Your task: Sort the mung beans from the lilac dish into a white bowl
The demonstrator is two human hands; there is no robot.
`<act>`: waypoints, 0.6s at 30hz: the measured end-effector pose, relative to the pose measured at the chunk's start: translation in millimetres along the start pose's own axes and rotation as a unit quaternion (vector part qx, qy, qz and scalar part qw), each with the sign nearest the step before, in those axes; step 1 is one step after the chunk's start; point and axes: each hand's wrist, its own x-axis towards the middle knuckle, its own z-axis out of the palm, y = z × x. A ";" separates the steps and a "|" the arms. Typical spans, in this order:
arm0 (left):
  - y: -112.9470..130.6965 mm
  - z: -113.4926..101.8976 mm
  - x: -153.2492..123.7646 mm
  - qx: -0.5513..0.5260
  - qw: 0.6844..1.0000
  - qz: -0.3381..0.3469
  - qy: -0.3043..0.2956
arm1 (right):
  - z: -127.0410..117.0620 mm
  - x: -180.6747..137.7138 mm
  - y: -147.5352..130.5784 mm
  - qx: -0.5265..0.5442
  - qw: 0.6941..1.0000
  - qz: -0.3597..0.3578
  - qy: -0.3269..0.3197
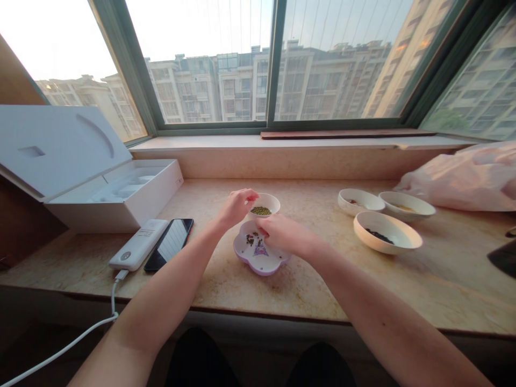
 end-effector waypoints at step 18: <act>38.6 -30.0 -16.4 0.127 0.985 0.034 -0.111 | -11.4 4.5 13.1 0.691 0.715 -0.090 0.056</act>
